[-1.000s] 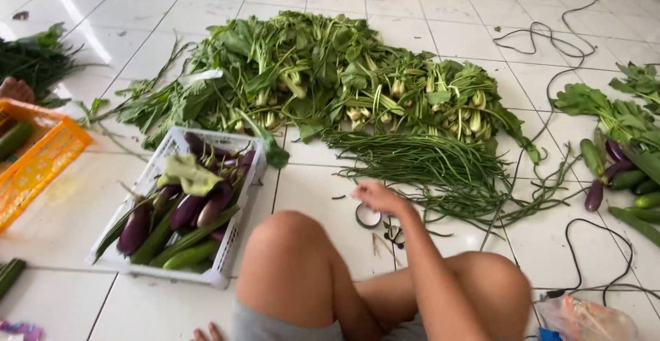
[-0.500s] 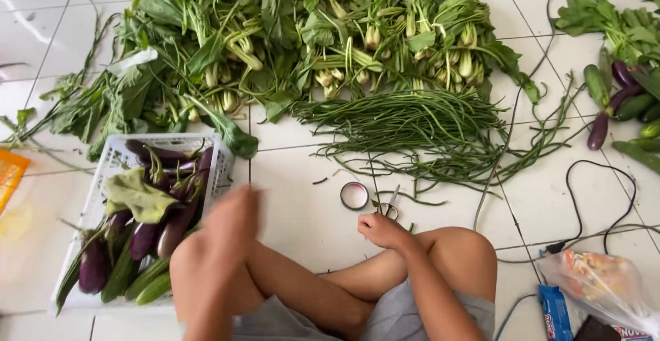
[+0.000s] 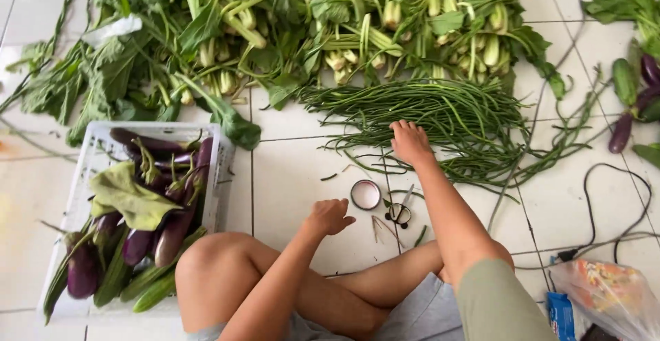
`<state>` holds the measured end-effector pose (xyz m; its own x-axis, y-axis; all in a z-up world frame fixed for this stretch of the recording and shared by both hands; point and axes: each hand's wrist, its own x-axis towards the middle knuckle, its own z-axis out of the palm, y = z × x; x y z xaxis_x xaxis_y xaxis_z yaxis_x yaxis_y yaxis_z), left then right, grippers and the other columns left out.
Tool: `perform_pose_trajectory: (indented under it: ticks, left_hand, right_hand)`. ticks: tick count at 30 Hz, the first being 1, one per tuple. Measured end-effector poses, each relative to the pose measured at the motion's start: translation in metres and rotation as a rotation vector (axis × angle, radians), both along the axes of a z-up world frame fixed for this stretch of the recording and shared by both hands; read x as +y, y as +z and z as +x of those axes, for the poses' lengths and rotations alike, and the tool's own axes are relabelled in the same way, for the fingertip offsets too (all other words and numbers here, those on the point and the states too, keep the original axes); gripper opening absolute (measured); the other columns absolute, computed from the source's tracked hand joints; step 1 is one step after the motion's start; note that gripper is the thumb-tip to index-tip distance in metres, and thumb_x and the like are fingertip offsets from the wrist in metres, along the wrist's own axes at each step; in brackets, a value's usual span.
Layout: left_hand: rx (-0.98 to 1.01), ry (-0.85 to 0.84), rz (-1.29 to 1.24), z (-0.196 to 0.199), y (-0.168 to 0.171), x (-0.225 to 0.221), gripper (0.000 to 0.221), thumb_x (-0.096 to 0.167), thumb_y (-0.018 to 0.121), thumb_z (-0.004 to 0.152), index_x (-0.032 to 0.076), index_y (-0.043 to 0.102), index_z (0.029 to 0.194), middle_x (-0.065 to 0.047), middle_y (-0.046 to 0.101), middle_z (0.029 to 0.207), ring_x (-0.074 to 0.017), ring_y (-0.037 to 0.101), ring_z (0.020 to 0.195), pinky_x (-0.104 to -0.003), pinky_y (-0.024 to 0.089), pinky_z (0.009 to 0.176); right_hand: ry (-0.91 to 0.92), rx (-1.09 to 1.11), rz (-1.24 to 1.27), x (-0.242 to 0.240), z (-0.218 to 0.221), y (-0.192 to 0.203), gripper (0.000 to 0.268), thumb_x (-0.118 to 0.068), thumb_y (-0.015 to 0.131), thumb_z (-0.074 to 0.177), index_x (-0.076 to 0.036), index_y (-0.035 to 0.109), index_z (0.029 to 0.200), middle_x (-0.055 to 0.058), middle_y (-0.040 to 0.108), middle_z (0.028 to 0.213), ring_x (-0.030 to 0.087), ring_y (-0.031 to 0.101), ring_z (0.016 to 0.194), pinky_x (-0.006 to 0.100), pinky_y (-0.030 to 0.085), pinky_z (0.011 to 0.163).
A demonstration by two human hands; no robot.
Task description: Bundling long beans and securing them with green tape
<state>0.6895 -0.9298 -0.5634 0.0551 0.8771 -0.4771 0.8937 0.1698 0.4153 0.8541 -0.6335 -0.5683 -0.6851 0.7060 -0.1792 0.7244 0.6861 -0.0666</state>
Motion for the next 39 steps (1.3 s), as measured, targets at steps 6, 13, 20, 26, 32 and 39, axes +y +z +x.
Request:
perform_pose_trajectory:
  ticks: [6,13,20,26,32,39]
  left_hand:
    - [0.071,-0.059,-0.025,0.017,0.031,-0.021,0.049,0.049,0.062,0.096,0.005,0.057,0.117,-0.017,0.069,0.105,-0.0392,0.070,0.101,-0.051,0.053,0.086]
    - [0.089,-0.102,0.051,0.028,0.102,-0.063,0.052,0.052,0.062,0.095,0.006,0.058,0.119,-0.016,0.070,0.110,-0.0377,0.070,0.107,-0.049,0.051,0.090]
    - [-0.060,-0.023,-0.045,0.033,0.201,-0.129,0.060,0.055,0.050,0.100,0.004,0.054,0.131,-0.020,0.068,0.122,-0.0394,0.065,0.119,-0.052,0.049,0.100]
    - [-0.170,0.128,0.190,0.053,0.256,-0.130,0.058,0.051,0.055,0.098,0.006,0.052,0.133,-0.015,0.070,0.109,-0.0386,0.066,0.113,-0.054,0.051,0.095]
    - [-0.157,0.466,0.902,0.042,0.219,-0.077,0.093,0.044,0.084,0.081,-0.003,0.037,0.145,-0.027,0.045,0.135,-0.0499,0.049,0.125,-0.057,0.045,0.102]
    - [-0.501,0.689,0.713,0.000,0.231,-0.039,0.032,0.034,0.069,0.098,0.006,0.067,0.083,0.000,0.058,0.060,-0.0116,0.044,0.050,-0.029,0.036,0.049]
  right_hand:
    - [0.176,-0.162,0.259,0.018,-0.011,-0.066,0.013,-0.016,0.068,0.088,-0.020,0.075,0.098,-0.001,0.069,0.105,0.027,0.070,0.096,0.048,0.046,0.090]
    - [0.204,-0.080,0.453,-0.029,0.051,0.016,0.017,-0.040,0.081,0.079,-0.034,0.074,0.093,-0.006,0.064,0.097,0.018,0.056,0.103,0.040,0.038,0.096]
    - [0.102,0.331,0.386,-0.124,0.044,0.133,0.007,-0.026,0.074,0.099,-0.020,0.077,0.100,-0.003,0.057,0.083,0.018,0.061,0.082,0.034,0.051,0.078]
    - [0.189,0.958,0.053,-0.183,0.003,0.258,0.007,-0.017,0.077,0.100,-0.011,0.077,0.102,0.004,0.058,0.081,0.022,0.067,0.067,0.034,0.056,0.062]
    - [0.352,1.381,-0.442,-0.233,-0.006,0.347,0.007,-0.005,0.075,0.098,0.001,0.072,0.099,0.010,0.063,0.082,0.020,0.070,0.064,0.029,0.060,0.061]
    - [0.124,1.647,-0.631,-0.187,-0.012,0.336,0.014,-0.016,0.072,0.099,-0.002,0.069,0.099,0.010,0.072,0.083,0.019,0.070,0.061,0.028,0.066,0.059]
